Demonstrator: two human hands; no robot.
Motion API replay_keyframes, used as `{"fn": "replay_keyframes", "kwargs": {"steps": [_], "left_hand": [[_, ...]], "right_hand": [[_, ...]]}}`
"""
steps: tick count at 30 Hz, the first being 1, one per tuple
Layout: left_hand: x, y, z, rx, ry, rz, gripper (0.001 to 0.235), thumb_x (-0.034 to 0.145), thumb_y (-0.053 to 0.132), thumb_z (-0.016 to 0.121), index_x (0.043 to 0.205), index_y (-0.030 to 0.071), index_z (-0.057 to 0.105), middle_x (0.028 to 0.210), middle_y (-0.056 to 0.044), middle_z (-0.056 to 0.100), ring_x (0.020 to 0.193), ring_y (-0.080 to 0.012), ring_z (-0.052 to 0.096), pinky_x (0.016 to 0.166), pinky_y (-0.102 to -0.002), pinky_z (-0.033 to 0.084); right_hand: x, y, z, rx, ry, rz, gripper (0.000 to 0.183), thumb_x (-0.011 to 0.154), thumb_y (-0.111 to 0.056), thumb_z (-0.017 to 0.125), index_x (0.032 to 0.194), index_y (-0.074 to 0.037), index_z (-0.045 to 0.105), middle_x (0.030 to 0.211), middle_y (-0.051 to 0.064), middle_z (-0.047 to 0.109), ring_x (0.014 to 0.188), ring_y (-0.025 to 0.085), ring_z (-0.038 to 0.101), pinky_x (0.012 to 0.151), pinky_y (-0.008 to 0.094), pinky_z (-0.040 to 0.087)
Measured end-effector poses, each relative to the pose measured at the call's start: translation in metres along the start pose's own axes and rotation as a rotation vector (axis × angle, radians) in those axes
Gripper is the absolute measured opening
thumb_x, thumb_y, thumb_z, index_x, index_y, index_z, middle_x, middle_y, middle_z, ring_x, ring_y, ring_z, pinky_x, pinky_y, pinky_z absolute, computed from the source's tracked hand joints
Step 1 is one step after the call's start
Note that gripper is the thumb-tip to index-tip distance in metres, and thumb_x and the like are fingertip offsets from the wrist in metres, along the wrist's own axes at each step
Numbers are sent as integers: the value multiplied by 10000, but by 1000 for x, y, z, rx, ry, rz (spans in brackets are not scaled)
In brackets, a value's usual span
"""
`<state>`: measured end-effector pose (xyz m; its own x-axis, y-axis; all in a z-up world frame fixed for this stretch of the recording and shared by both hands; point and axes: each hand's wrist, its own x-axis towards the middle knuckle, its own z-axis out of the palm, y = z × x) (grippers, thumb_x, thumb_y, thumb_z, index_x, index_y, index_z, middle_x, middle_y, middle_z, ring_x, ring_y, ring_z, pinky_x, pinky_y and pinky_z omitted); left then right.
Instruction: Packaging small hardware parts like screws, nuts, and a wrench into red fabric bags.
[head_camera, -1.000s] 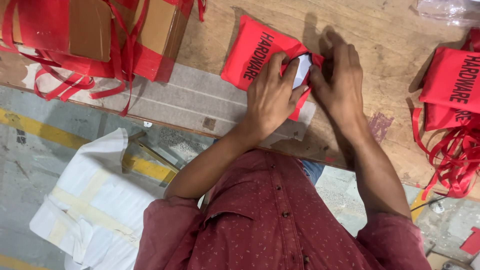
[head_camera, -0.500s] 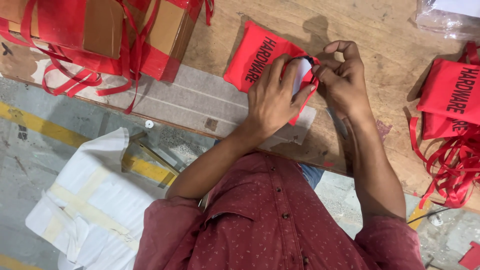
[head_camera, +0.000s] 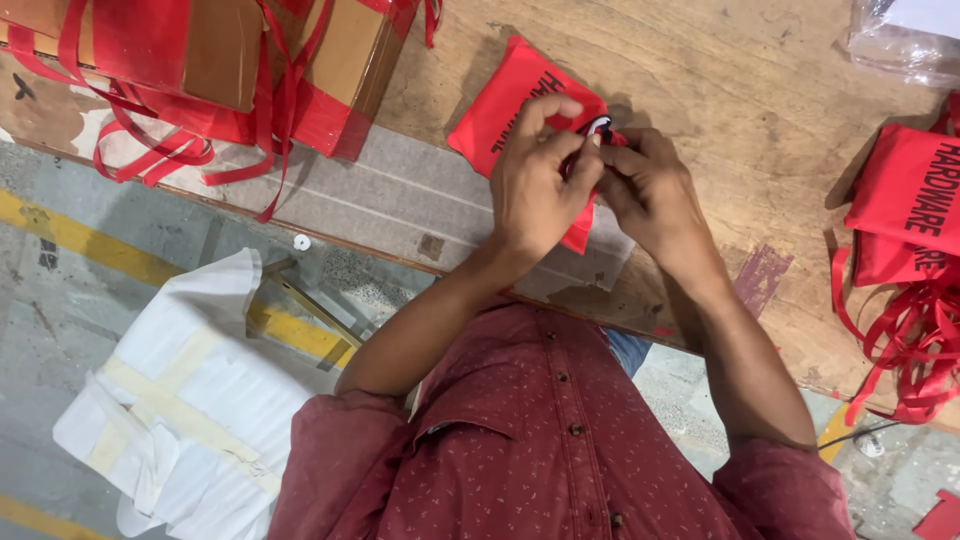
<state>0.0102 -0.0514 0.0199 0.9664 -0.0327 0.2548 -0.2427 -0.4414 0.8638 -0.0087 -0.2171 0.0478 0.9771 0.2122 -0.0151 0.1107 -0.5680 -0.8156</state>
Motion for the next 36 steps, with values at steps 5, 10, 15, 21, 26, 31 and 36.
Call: {"fn": "replay_keyframes", "kwargs": {"steps": [5,10,15,21,26,31,36], "left_hand": [[6,-5,-3,-201,-51,-159,143,918,129,757,846,6,745,1202,-63,626,825,-161,691,735,-329,583],[5,-18,4,-216,-81,-135,129,887,115,751,864,-10,768,1216,-68,613,859,-166,678,737,-314,577],[11,-20,6,-245,-34,-105,107,868,98,751,832,-1,774,1175,-68,636,959,-192,680,731,-312,561],[16,-18,6,-320,-67,-270,151,865,131,754,773,12,767,1103,-62,682,825,-163,704,698,-302,560],[10,-29,15,-361,-68,-177,323,996,238,747,740,52,812,1080,-40,701,1035,-162,698,861,-318,563],[1,-40,-3,-336,-241,-28,453,996,456,733,1210,71,631,1277,-75,566,1133,-197,636,1010,-356,586],[-3,-29,-10,108,-98,429,607,844,478,758,1307,117,601,1344,-125,509,1254,-347,523,1054,-507,473]], "right_hand": [[-6,16,4,303,-24,94,276,969,-70,773,1226,4,701,1358,173,468,1210,272,601,974,363,621],[-7,2,4,-91,-159,24,370,894,-218,822,1205,-27,763,1378,226,454,1335,399,447,1025,491,524],[-2,-13,11,-261,-343,155,499,756,-324,904,1182,-85,802,1169,172,590,1222,380,432,1026,532,379],[-4,17,20,93,-83,33,362,806,-255,845,1094,-43,787,1280,208,526,1226,300,448,953,446,406],[-1,19,20,433,-54,769,163,1008,-125,718,1016,32,760,1026,270,533,953,301,410,774,386,321],[2,19,24,505,300,263,131,969,-13,604,870,41,671,1118,39,498,1080,157,461,851,283,424],[0,38,10,543,288,237,212,1008,-31,576,814,24,643,957,54,570,984,142,486,860,292,405]]}}
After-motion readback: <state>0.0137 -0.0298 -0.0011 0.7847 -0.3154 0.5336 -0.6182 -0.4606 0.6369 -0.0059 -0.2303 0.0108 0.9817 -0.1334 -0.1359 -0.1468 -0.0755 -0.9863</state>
